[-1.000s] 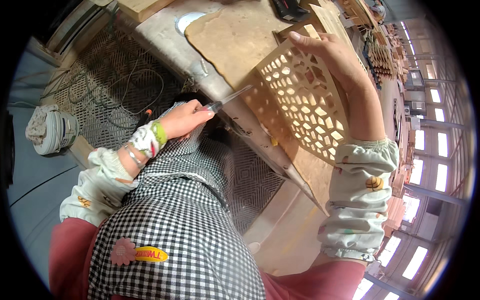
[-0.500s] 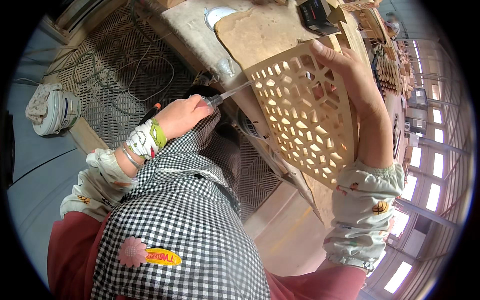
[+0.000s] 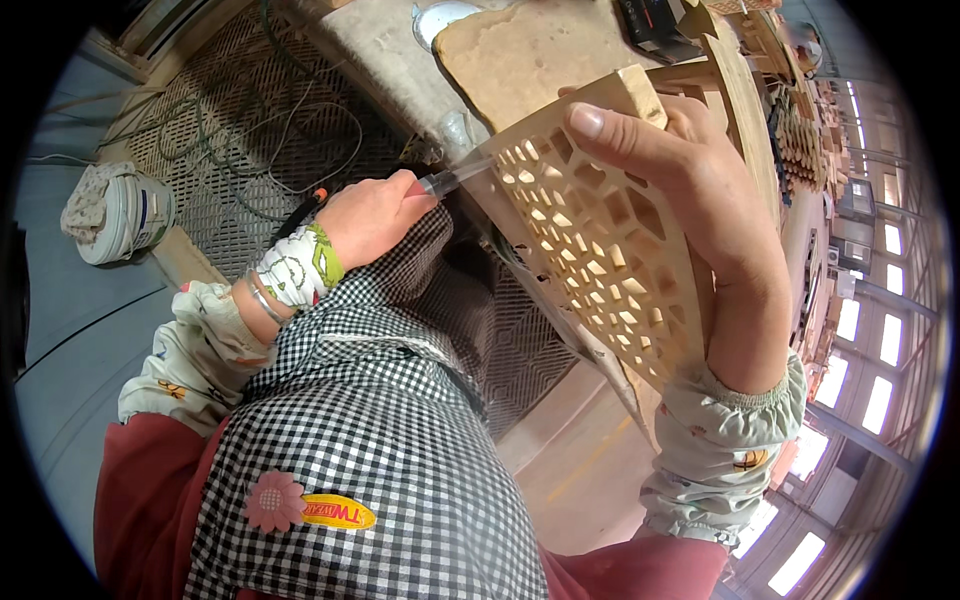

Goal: The person uses a small tool to clean the interior edges of a carved wooden lattice panel.

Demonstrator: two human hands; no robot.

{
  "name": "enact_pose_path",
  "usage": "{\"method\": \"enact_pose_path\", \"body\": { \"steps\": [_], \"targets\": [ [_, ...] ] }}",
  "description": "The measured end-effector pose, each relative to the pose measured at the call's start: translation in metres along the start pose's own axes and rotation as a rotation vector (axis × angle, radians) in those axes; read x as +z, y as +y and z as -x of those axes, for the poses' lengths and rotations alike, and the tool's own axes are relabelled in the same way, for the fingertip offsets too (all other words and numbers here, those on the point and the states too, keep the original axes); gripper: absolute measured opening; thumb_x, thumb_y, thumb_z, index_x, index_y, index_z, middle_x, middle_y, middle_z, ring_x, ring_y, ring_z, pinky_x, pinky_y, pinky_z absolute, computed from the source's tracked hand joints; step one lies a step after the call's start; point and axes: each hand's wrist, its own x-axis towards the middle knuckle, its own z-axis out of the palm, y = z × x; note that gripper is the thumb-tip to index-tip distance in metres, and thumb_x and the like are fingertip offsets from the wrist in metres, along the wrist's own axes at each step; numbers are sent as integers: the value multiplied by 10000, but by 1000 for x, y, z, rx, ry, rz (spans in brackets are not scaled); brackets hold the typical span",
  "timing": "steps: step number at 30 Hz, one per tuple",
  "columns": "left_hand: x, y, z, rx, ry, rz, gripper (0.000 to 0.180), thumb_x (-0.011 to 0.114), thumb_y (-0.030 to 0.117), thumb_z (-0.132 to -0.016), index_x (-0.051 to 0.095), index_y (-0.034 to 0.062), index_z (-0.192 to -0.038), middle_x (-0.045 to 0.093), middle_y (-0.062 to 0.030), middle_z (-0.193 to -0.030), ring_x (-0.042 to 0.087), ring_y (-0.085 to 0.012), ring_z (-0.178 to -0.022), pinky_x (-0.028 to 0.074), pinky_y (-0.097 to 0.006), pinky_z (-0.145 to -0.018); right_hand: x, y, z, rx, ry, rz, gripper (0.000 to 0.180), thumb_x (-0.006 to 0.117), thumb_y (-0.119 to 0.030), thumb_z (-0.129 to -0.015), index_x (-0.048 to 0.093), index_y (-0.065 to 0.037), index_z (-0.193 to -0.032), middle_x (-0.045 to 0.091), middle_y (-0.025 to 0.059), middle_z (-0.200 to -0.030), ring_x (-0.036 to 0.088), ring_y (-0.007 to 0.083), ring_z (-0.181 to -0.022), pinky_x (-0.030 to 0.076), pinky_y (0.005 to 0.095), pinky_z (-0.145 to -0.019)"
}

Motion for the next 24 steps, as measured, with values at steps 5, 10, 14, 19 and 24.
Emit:
{"method": "enact_pose_path", "body": {
  "steps": [5,10,14,19,24],
  "targets": [
    [14,-15,-14,93,-61,186,509,522,489,-1051,668,1,-1066,730,-267,-984,682,-500,-978,542,-546,-896,10,-4,7,24,120,-90,628,868,-404,-831,694,30,-1250,751,179,-1068,746,255,-953,605,369,-843],
    [11,-21,-22,57,-299,453,539,478,509,-1070,656,13,-952,673,-179,-829,670,-356,-688,556,-444,-642,29,9,24,-211,208,-180,647,866,-394,-829,678,8,-1299,736,190,-1151,703,288,-1139,571,407,-976],
    [13,-30,-31,-129,-579,750,554,424,560,-1091,628,62,-963,555,-44,-731,538,-129,-516,434,-291,-426,21,13,20,-190,181,-136,652,872,-418,-817,689,-10,-1293,739,179,-1158,694,288,-1165,559,415,-1005],
    [13,-49,-36,-221,-825,1036,574,419,601,-1091,622,72,-1002,529,-6,-708,495,-82,-505,405,-244,-413,13,22,13,-143,155,-205,665,882,-446,-805,697,-16,-1277,740,178,-1163,697,285,-1153,553,422,-997],
    [18,-48,-27,-198,-727,1009,528,439,526,-1112,628,38,-1038,550,-11,-688,492,-79,-463,393,-241,-371,13,17,10,-29,202,-182,666,886,-453,-806,675,-19,-1265,735,170,-1151,698,278,-1139,552,443,-977]
  ]
}}
